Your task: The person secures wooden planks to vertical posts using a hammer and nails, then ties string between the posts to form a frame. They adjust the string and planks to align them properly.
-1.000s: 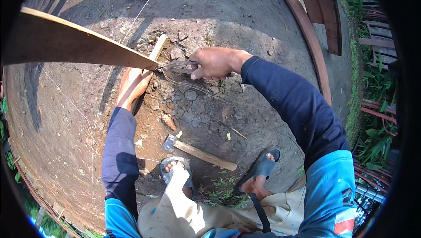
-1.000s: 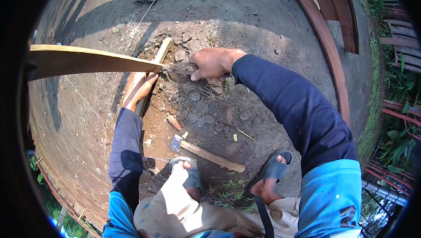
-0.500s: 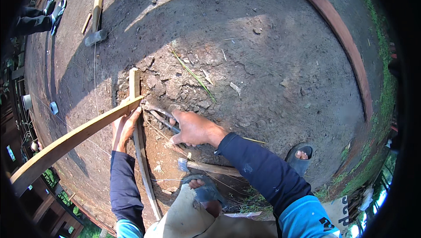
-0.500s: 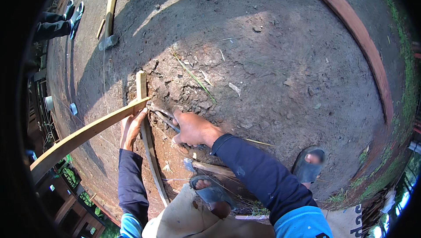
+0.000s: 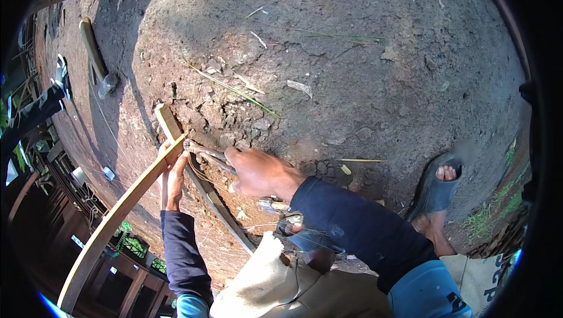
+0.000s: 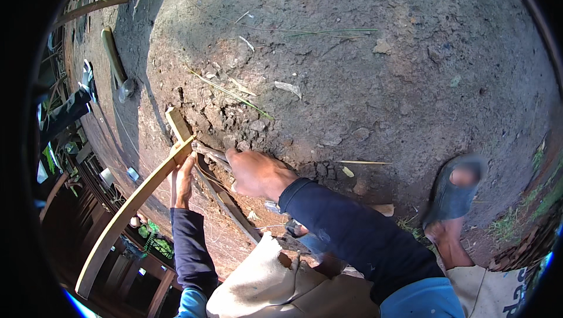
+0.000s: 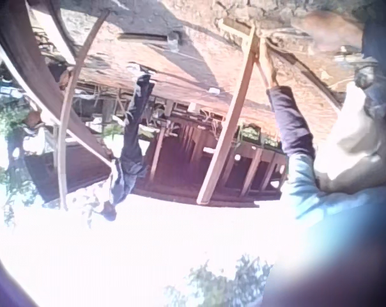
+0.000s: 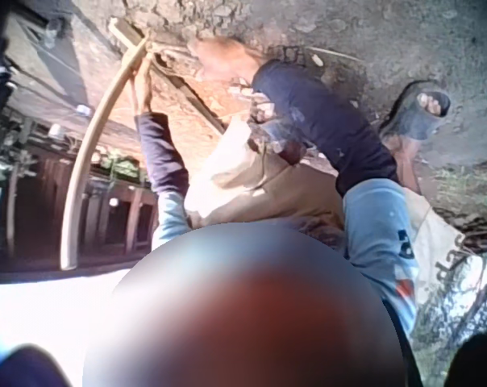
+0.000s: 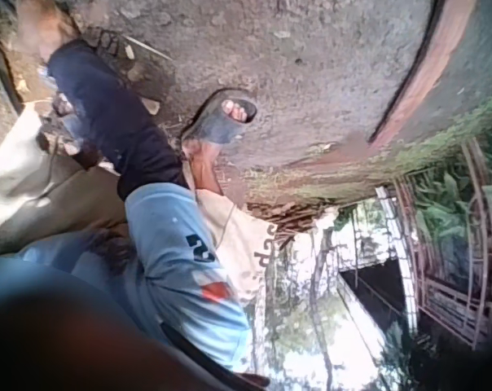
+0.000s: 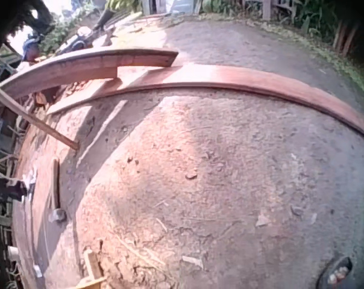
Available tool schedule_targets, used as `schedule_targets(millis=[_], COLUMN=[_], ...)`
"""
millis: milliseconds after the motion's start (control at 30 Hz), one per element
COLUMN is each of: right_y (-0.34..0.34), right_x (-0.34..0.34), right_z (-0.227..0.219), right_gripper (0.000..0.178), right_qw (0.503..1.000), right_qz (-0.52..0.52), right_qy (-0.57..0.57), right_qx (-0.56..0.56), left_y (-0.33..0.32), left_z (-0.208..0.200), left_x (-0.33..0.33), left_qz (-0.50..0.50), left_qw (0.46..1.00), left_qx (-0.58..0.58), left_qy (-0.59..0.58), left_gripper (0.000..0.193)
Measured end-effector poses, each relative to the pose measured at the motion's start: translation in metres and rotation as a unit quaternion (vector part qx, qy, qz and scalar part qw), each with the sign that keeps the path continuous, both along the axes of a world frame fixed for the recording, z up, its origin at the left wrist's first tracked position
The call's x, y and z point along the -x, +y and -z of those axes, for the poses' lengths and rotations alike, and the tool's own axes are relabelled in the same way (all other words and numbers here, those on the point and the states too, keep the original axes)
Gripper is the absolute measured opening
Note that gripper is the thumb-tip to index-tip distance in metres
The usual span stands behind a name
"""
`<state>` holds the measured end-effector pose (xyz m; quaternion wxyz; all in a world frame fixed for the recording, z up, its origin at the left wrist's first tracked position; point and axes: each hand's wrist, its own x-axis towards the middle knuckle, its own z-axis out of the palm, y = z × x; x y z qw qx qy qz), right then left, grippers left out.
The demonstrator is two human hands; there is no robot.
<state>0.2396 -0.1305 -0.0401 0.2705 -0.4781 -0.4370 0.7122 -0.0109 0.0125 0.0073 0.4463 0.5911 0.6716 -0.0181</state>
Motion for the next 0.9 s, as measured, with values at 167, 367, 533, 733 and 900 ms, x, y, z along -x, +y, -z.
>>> schedule_targets(millis=[167,367,533,733,900], right_y=[-0.004,-0.004,-0.003,-0.011,-0.003], right_x=[0.003,0.003,0.018,0.028,0.026], right_z=[0.002,0.005,0.007,0.009,0.01], right_gripper=[0.04,0.038,0.031,0.023,0.024], right_qw=[0.998,0.998,0.994,0.985,0.989], right_qz=[0.059,0.063,0.11,0.173,0.146], right_qy=[0.005,0.004,0.004,0.01,0.007], right_qx=[-0.02,-0.012,-0.014,-0.024,0.004], left_y=[0.011,0.036,0.051,0.06,0.056], left_z=[0.007,0.009,-0.003,-0.004,0.005], left_x=[0.019,0.047,0.058,0.058,0.064], left_qz=[-0.02,-0.035,-0.062,-0.066,-0.042], left_qw=[0.999,0.996,0.992,0.975,0.984], left_qx=[0.02,0.07,0.11,0.212,0.172], left_qy=[-0.021,-0.041,0.025,-0.02,-0.007], left_gripper=[0.044,0.032,0.041,0.042,0.045])
